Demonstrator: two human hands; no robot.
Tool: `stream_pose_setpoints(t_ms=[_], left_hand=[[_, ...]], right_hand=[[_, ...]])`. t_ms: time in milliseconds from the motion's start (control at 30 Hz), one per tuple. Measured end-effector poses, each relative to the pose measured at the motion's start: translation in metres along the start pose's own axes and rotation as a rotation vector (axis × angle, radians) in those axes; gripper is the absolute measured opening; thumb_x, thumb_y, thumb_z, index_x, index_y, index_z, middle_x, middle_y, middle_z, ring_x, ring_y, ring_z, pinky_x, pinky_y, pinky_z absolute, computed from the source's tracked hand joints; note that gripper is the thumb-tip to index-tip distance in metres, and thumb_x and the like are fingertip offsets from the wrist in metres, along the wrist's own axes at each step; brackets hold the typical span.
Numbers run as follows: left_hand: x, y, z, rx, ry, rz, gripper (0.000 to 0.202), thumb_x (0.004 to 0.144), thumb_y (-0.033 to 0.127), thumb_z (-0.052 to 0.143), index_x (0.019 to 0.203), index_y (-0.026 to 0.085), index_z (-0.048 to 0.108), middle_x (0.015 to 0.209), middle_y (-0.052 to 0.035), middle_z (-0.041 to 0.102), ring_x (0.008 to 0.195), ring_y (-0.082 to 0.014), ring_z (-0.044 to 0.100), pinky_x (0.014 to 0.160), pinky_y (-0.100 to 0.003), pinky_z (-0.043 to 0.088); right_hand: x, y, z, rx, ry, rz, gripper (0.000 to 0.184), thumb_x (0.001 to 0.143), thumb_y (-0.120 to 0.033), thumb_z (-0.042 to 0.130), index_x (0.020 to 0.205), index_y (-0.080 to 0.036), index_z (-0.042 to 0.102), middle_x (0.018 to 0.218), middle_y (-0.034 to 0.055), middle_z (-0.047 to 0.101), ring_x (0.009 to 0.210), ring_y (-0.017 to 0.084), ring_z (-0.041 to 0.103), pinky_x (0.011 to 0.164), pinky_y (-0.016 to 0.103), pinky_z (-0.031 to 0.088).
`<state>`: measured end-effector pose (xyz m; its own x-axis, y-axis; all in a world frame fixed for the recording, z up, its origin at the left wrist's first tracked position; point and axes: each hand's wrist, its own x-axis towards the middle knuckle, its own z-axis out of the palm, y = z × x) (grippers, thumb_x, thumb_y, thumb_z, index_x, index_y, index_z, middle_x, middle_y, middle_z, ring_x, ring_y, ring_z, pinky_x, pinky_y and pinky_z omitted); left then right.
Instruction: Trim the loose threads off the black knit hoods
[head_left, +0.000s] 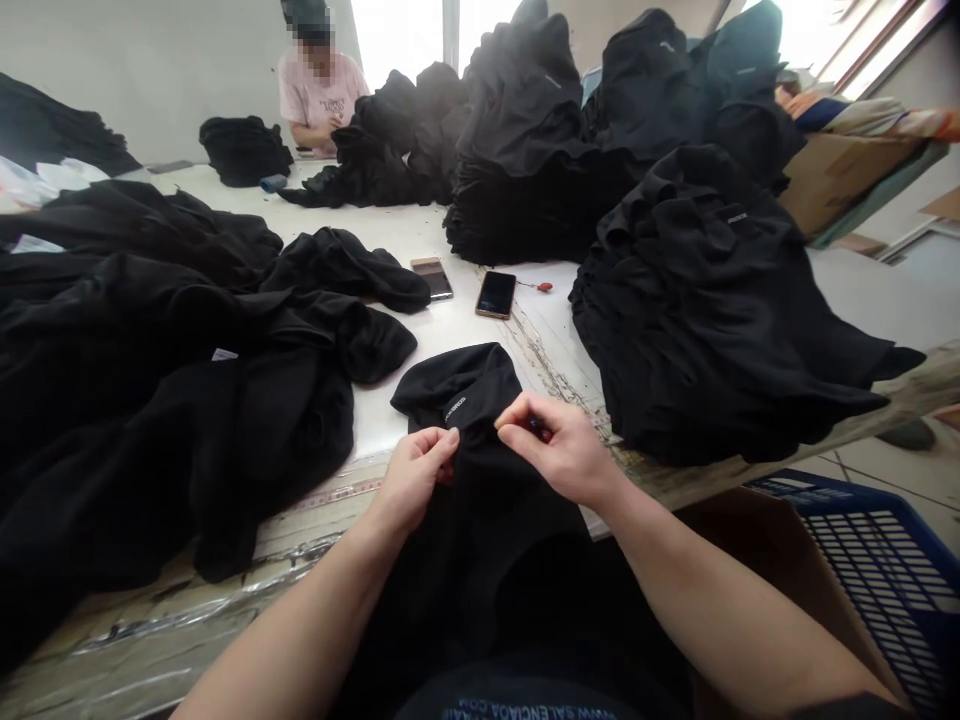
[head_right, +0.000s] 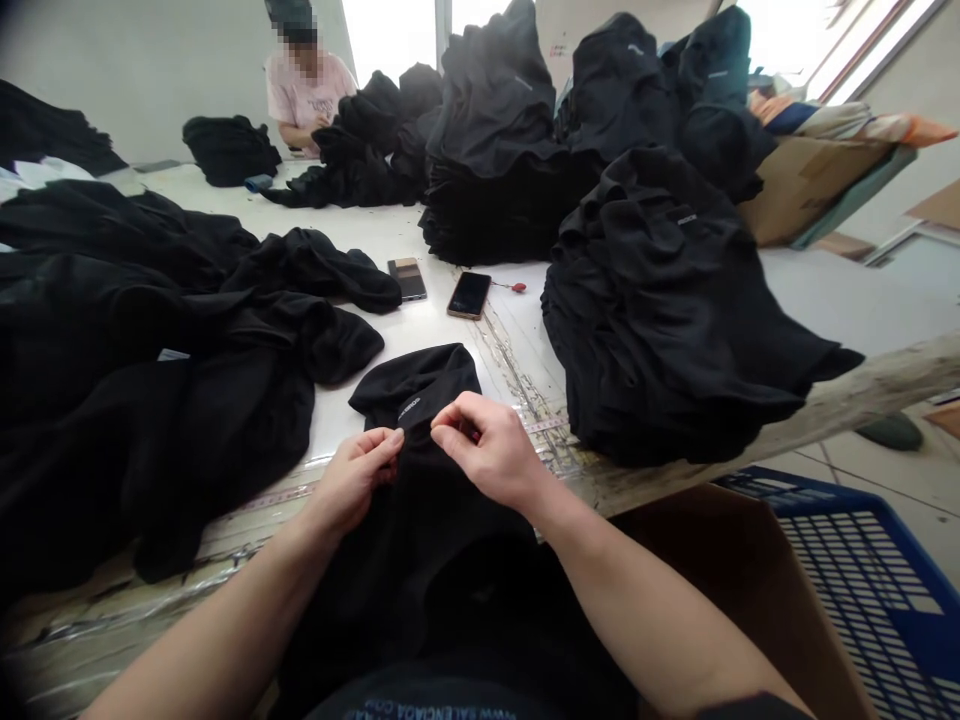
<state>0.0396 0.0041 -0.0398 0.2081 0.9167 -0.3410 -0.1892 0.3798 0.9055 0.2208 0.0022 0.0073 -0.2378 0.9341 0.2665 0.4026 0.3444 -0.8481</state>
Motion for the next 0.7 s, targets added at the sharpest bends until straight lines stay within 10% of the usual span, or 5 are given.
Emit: stream_pose_setpoints(t_ms=[400,700], left_hand=[[-0.002,-0.001,0.000,-0.053,-0.026,-0.013,0.036,0.070,0.046,0.070,0.063,0.014,0.054,0.059,0.0028,0.049,0.053,-0.0083,0.044,0.052,-0.020,0.037],[0.001,-0.005,-0.003,0.063,0.011,0.045,0.038,0.076,0.048,0.065,0.063,0.015,0.052,0.057,0.0038,0.047,0.053,-0.0077,0.042,0.051,-0.018,0.036]], right_hand=[[-0.007,0.014,0.020,-0.375,-0.093,-0.112,0.008,0.081,-0.017,0.060,0.086,-0.020,0.065,0.085,0.0032,0.064,0.073,0.016,0.059,0.066,0.028,0.045],[0.003,0.045,-0.025,-0.110,0.345,0.288,0.035,0.068,-0.032,0.070,0.098,-0.018,0.057,0.082,0.0010,0.060,0.057,0.011,0.051,0.059,0.027,0.044]])
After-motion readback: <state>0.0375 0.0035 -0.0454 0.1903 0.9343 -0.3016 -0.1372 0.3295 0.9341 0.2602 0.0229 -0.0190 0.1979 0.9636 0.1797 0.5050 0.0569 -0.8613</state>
